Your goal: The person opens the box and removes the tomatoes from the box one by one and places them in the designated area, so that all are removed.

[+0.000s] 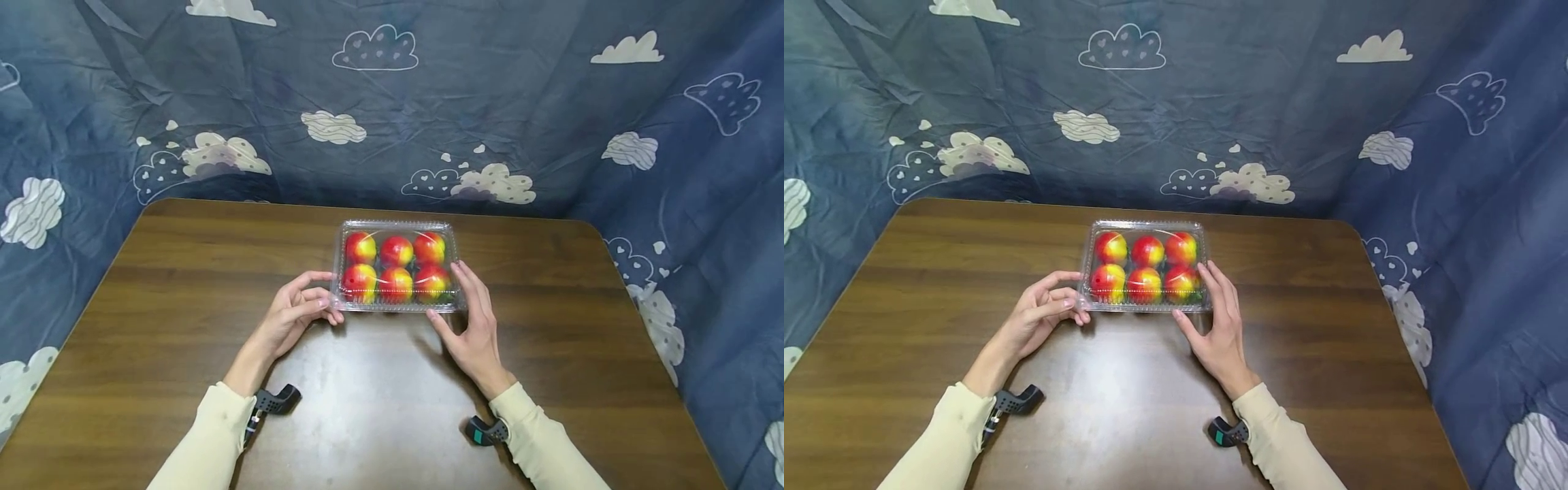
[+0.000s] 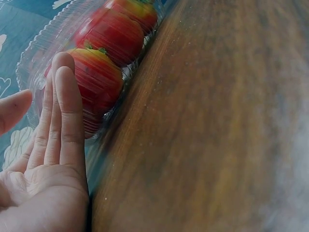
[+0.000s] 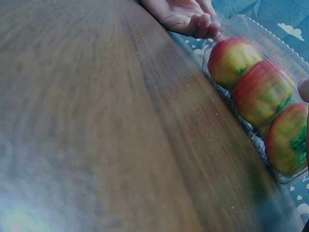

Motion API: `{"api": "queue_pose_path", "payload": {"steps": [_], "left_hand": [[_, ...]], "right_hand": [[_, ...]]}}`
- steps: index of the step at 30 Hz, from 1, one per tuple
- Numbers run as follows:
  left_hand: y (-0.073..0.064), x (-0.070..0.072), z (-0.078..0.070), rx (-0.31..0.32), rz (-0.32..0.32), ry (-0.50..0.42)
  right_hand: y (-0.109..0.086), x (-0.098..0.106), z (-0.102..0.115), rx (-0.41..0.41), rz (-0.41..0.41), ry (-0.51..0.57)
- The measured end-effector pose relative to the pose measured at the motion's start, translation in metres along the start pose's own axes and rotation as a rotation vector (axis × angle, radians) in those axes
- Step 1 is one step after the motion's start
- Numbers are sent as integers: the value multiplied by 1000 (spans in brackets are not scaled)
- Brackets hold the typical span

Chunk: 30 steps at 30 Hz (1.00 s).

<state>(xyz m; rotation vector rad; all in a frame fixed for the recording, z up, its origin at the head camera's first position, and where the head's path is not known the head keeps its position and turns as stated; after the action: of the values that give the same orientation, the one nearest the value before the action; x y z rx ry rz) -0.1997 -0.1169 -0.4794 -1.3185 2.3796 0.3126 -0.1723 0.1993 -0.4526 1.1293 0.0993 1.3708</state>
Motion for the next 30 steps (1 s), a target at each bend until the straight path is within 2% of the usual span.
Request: {"api": "queue_pose_path", "payload": {"steps": [8,17,30], "left_hand": [[-6,2,0,7,-28,-12],[0,0,1,10,-2,-3],[-1,-2,0,45,-9,1]], "right_hand": [[3,-4,1,19,5,16],[-1,-1,-3,-5,-8,0],[0,-2,-3,-7,-19,-3]]}}
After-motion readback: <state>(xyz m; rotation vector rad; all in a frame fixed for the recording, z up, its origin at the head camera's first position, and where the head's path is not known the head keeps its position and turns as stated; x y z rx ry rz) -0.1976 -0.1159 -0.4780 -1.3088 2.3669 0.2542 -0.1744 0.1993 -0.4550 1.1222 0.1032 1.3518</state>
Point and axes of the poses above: each hand's wrist, its own y-axis towards the middle knuckle, its own x-axis out of the back of the hand, z = x × y, the point moved 6 cm from there along y, towards the middle knuckle, and after that the axes turned 10 degrees about x, right-handed, at the moved point
